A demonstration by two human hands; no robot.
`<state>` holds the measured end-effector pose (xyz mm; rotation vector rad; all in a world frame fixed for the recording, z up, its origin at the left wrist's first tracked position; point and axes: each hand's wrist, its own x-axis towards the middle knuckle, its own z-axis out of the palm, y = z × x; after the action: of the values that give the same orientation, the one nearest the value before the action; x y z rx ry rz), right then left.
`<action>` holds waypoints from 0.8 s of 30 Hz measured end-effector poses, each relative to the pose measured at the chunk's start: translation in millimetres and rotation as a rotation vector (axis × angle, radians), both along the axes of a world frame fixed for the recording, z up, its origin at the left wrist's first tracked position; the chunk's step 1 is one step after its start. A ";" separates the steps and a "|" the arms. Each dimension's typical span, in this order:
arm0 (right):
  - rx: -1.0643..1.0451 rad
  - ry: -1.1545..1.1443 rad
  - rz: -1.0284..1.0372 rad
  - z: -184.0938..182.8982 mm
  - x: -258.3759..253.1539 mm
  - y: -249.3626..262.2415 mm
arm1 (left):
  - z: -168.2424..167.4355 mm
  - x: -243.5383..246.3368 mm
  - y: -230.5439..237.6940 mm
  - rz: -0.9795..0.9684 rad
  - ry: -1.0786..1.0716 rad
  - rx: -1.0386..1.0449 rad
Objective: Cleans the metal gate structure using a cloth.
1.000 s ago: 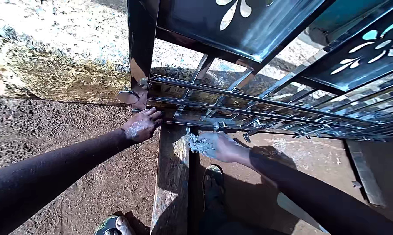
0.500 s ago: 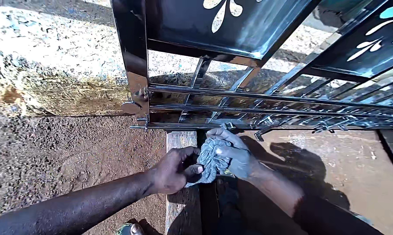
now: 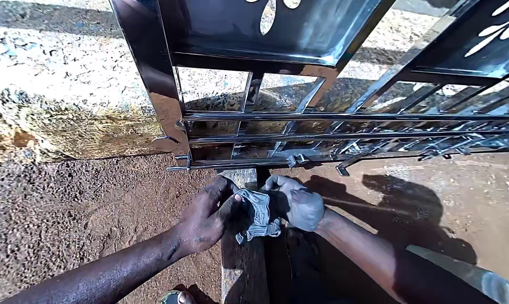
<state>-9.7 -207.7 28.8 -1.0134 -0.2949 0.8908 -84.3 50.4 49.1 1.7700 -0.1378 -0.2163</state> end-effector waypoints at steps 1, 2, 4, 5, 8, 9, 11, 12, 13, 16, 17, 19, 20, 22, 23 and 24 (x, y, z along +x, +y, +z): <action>-0.018 0.064 -0.018 1.5 -1.5 5.3 | 2.9 0.9 -1.2 -0.026 -0.066 0.047; -0.030 0.100 -0.023 1.0 -4.2 10.8 | 5.2 2.3 -1.7 -0.046 -0.120 0.081; -0.012 0.118 0.013 -2.5 -10.0 17.9 | 8.9 3.9 -2.2 -0.061 -0.191 0.123; -0.004 0.097 0.049 -1.8 -13.1 20.2 | 9.8 3.8 -2.5 -0.050 -0.224 0.144; -0.057 0.007 0.087 8.8 -23.1 25.8 | 6.3 2.3 -3.0 0.035 -0.247 0.185; -0.063 -0.012 0.095 9.3 -24.0 25.3 | 5.0 1.8 -3.3 0.058 -0.222 0.188; -0.069 -0.062 0.116 4.3 -21.5 22.8 | 4.2 1.7 -5.2 0.089 -0.158 0.214; -0.029 -0.089 0.135 -2.6 -16.6 19.8 | 5.0 2.3 -6.4 0.101 -0.106 0.230; -0.006 -0.118 0.130 -3.4 -11.8 18.0 | 6.0 3.5 -7.6 0.113 -0.038 0.241; -0.157 -0.008 -0.195 23.8 -10.5 26.0 | 1.1 10.6 -7.5 0.095 0.176 0.269; -0.173 0.038 -0.329 16.0 -7.8 23.6 | -2.7 13.1 -6.0 0.064 0.208 0.312; -0.385 0.024 -0.572 11.7 5.7 23.2 | -10.1 17.0 -2.0 -0.005 0.195 0.451; -0.502 -0.064 -0.617 11.1 14.6 22.2 | -15.8 17.7 0.5 -0.028 0.119 0.560; -0.782 -0.406 -0.508 8.5 29.3 22.3 | -33.2 18.6 6.6 -0.022 -0.193 0.798; -0.948 -0.567 -0.334 7.4 34.8 25.5 | -44.0 21.1 10.4 -0.007 -0.382 0.886; -1.104 -0.629 -0.093 10.0 38.9 33.0 | -52.6 25.3 13.9 -0.013 -0.518 0.946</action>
<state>29.3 -174.7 38.8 -2.3227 -0.2682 0.5931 -59.1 64.3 -3.5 2.7413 -0.4769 0.2230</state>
